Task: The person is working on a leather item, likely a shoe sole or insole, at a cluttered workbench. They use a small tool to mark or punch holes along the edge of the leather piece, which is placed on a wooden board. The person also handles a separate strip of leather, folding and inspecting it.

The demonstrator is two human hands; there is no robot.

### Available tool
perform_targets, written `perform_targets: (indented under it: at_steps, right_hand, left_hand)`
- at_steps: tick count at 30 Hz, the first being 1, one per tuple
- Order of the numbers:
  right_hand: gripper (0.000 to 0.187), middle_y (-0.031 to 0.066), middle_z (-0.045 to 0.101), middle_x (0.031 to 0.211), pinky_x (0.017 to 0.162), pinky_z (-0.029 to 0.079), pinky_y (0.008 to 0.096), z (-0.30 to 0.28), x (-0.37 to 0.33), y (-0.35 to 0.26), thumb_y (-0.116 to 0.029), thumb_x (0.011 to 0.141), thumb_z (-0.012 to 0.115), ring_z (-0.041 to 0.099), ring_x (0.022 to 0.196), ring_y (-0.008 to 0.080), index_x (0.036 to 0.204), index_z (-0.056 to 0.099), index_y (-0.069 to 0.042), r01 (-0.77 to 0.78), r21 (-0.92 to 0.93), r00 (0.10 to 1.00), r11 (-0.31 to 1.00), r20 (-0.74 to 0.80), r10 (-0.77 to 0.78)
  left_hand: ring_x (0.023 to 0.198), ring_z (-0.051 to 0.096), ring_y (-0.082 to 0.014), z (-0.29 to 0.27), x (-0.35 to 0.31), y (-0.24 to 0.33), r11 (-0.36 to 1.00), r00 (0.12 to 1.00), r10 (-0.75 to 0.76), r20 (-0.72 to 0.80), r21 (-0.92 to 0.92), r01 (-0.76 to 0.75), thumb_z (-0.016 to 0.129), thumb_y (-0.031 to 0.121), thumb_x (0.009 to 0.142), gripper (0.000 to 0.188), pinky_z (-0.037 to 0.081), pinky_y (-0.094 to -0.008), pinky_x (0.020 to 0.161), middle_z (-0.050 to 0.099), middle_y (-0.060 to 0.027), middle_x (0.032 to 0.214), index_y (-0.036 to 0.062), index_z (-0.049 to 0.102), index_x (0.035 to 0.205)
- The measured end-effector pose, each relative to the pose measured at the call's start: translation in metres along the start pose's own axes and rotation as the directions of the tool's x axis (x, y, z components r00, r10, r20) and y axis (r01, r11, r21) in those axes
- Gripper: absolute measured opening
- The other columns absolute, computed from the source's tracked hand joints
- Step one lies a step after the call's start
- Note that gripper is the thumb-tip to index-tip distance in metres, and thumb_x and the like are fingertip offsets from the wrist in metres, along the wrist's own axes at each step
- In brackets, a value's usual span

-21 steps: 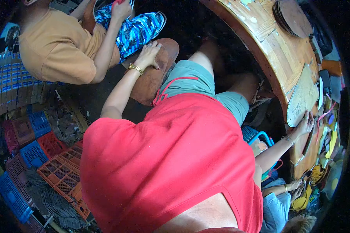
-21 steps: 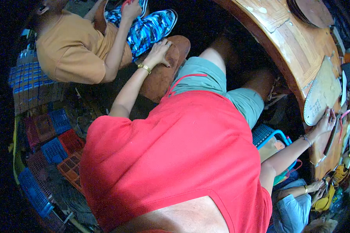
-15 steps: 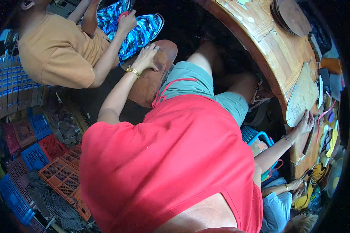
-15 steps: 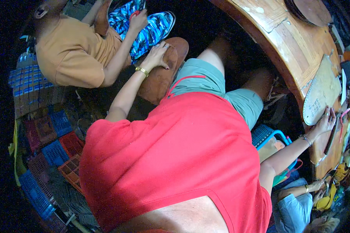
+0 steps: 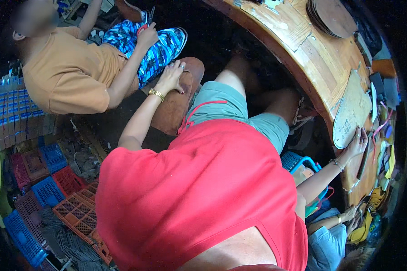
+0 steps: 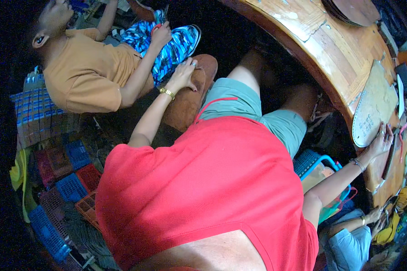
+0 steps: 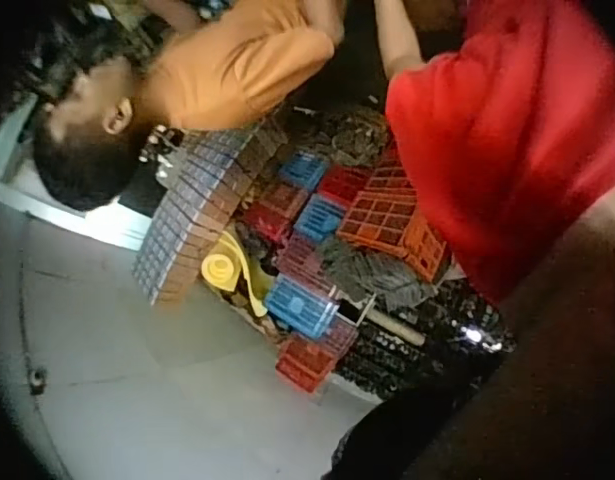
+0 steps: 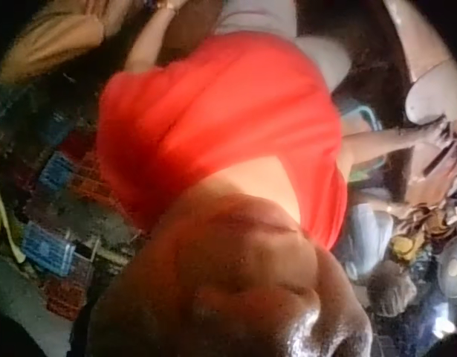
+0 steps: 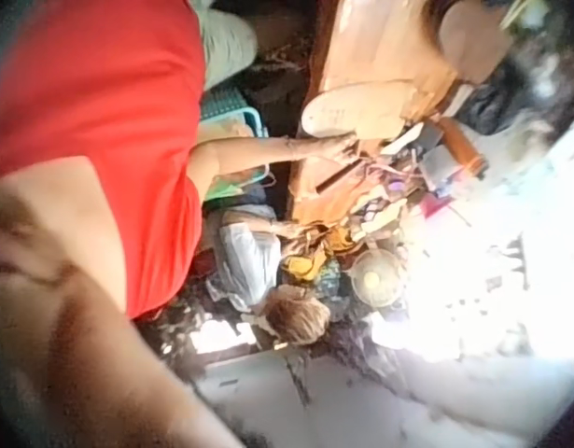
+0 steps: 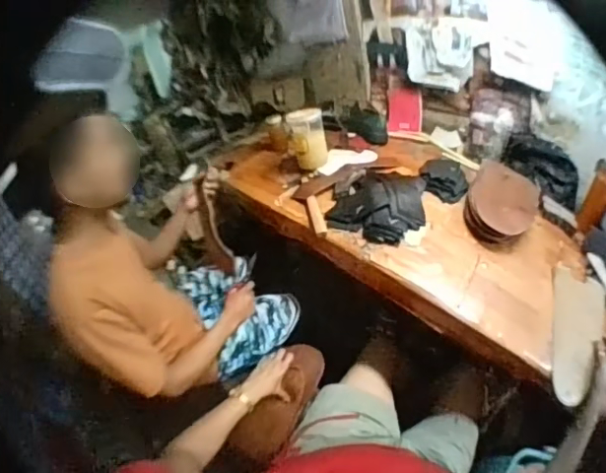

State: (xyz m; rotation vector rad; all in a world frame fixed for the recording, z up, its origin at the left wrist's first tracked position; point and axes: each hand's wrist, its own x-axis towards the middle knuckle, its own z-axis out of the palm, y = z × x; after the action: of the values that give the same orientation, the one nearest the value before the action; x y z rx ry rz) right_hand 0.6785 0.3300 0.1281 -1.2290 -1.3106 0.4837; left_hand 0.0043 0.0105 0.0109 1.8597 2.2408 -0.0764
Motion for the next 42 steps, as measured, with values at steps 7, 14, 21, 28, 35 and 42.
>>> perform_targets:
  at_steps: [7, 14, 21, 28, 35, 42]
  right_hand:
    - [0.025, 0.0151, 0.065, 0.1, 0.083, 0.05, 0.028, 0.002, -0.001, -0.003, -0.004, 0.082, 0.071, 0.062, 0.091, 0.0187, 0.102, 0.061, 0.007, -0.004, 0.028, 1.0, 1.0, -0.011, 0.004]
    - [0.025, 0.0159, 0.064, 0.105, 0.086, 0.049, 0.0294, 0.004, -0.003, -0.005, -0.003, 0.081, 0.072, 0.061, 0.094, 0.0193, 0.102, 0.062, 0.006, -0.016, 0.067, 1.0, 0.998, -0.009, 0.017]
    - [0.025, 0.0125, 0.065, 0.102, 0.087, 0.048, 0.0296, 0.006, -0.01, -0.021, -0.001, 0.078, 0.073, 0.06, 0.096, 0.0176, 0.1, 0.063, 0.004, 0.026, -0.096, 0.998, 0.995, -0.046, -0.031]
    - [0.025, 0.015, 0.063, 0.111, 0.09, 0.05, 0.0327, 0.009, -0.014, -0.009, 0.007, 0.077, 0.07, 0.06, 0.102, 0.0203, 0.1, 0.063, 0.002, -0.021, 0.142, 0.987, 0.99, -0.154, 0.042]
    - [0.022, 0.0096, 0.065, 0.1, 0.087, 0.049, 0.0284, -0.003, -0.023, -0.02, 0.002, 0.079, 0.071, 0.06, 0.094, 0.0166, 0.099, 0.063, 0.0, 0.03, 0.301, 0.914, 0.953, -0.395, 0.096]
    - [0.028, 0.0088, 0.062, 0.094, 0.082, 0.051, 0.0281, -0.048, -0.051, -0.052, 0.009, 0.075, 0.07, 0.06, 0.088, 0.0166, 0.098, 0.059, 0.001, 0.159, 0.265, 0.856, 0.951, -0.517, 0.001]
  left_hand:
    - [0.105, 0.056, -0.0334, 0.011, -0.005, 0.005, 0.993, 0.967, 0.12, -0.224, 0.014, -0.12, 0.085, 0.016, 0.055, 0.079, 0.045, -0.0433, 0.088, 0.057, -0.0147, 0.107, 0.0022, 0.045, 0.121]
    - [0.084, 0.061, -0.0368, -0.035, 0.013, 0.019, 0.948, 0.991, 0.122, 0.048, -0.3, -0.102, 0.072, 0.007, 0.067, 0.023, 0.047, -0.0444, 0.069, 0.063, -0.0182, 0.089, 0.0026, 0.057, 0.084]
    - [0.081, 0.06, -0.0374, -0.195, 0.009, 0.09, 0.829, 0.924, 0.382, 0.005, -0.443, -0.34, 0.063, 0.013, 0.078, 0.018, 0.046, -0.0404, 0.067, 0.06, -0.0184, 0.083, 0.0007, 0.053, 0.088]
    - [0.086, 0.053, -0.0101, -0.327, 0.032, 0.177, 0.278, 0.648, 0.531, -0.545, -0.61, -0.742, 0.062, -0.004, 0.083, 0.018, 0.042, -0.0223, 0.079, 0.053, -0.0013, 0.09, 0.0023, 0.052, 0.096]
    - [0.092, 0.057, -0.0127, -0.314, 0.147, 0.306, -0.155, 0.537, -0.217, -0.815, -0.515, -0.843, 0.057, -0.005, 0.088, 0.019, 0.046, -0.0226, 0.082, 0.06, -0.0043, 0.092, 0.0009, 0.053, 0.106]
    - [0.114, 0.052, -0.0164, -0.159, 0.219, 0.327, 0.113, 0.745, -0.039, -0.666, -0.744, -0.659, 0.054, -0.009, 0.084, 0.039, 0.035, -0.0282, 0.102, 0.057, -0.0104, 0.121, -0.0021, 0.051, 0.122]
